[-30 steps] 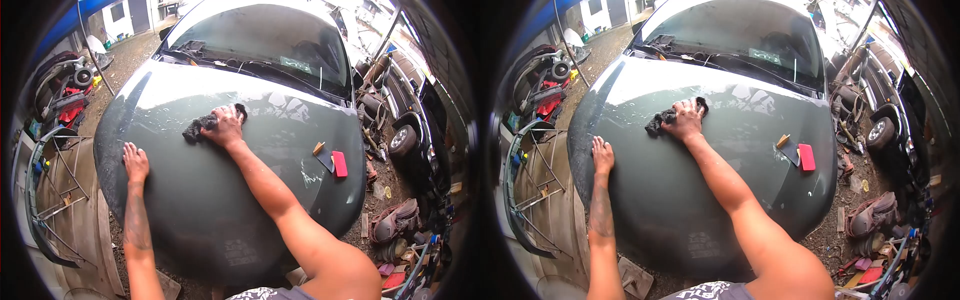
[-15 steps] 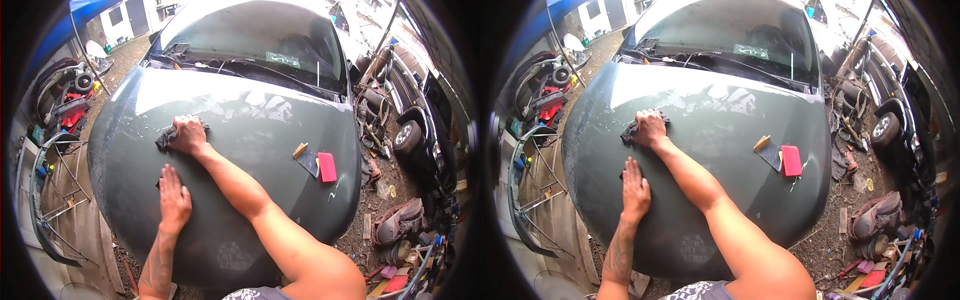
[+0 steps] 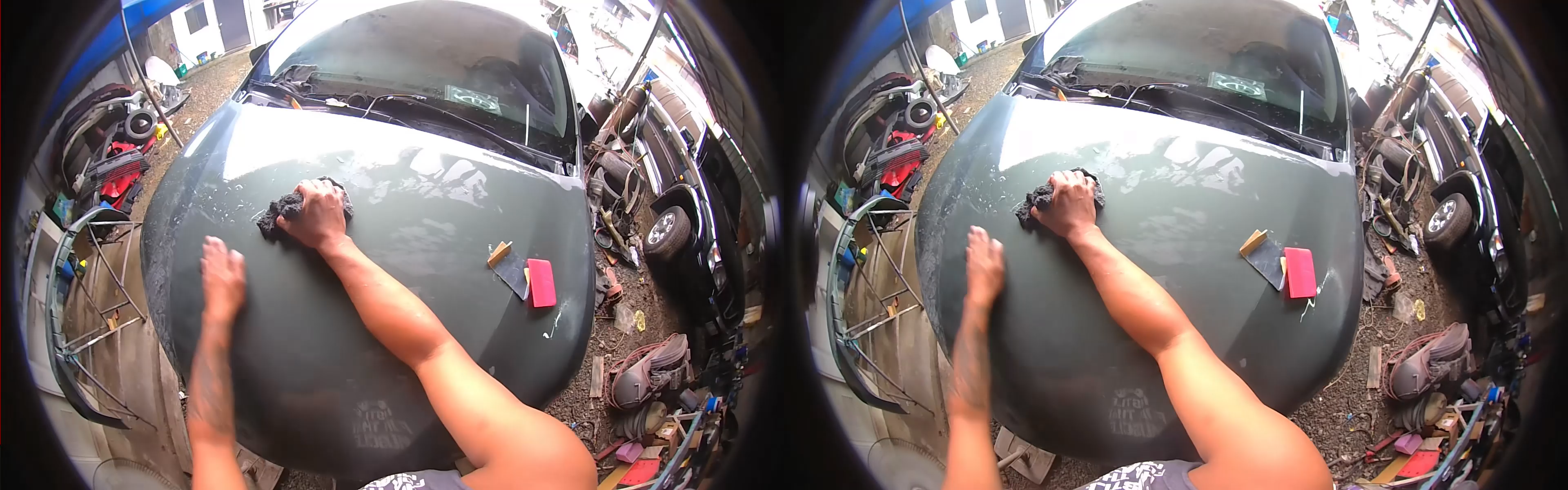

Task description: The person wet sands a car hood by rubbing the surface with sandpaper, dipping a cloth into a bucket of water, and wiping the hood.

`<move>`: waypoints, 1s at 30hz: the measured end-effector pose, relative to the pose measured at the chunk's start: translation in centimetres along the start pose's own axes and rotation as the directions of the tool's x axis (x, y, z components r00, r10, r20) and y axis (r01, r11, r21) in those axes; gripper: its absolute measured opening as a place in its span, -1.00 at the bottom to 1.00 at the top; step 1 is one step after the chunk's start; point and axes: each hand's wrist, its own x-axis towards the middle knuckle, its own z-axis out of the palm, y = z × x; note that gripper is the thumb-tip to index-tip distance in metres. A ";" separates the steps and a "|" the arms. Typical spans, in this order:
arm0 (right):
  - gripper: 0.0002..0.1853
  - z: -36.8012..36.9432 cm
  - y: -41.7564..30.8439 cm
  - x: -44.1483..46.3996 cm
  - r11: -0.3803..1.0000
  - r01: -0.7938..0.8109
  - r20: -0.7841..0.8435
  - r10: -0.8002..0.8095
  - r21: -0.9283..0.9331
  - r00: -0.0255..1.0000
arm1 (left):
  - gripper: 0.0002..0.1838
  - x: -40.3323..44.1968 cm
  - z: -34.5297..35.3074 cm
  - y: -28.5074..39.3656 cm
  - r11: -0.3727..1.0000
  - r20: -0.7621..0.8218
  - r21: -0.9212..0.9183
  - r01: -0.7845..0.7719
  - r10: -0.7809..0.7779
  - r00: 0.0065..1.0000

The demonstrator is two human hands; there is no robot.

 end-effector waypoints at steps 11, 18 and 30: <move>-0.37 1.2 1.7 1.7 0.928 0.108 0.076 -0.087 -0.357 0.993 | -0.43 -3.1 -1.4 1.9 0.986 -0.073 -0.165 0.005 -0.017 0.997; -0.31 1.4 2.1 0.6 0.975 0.091 -0.029 -0.098 -0.202 0.995 | -0.43 -8.0 -2.4 4.5 0.948 -0.061 -0.221 -0.227 0.219 0.974; -0.28 0.9 1.7 0.8 0.959 0.097 0.029 -0.092 -0.267 0.995 | -0.48 -9.8 -3.0 7.3 0.957 -0.160 -0.063 -0.282 0.269 0.950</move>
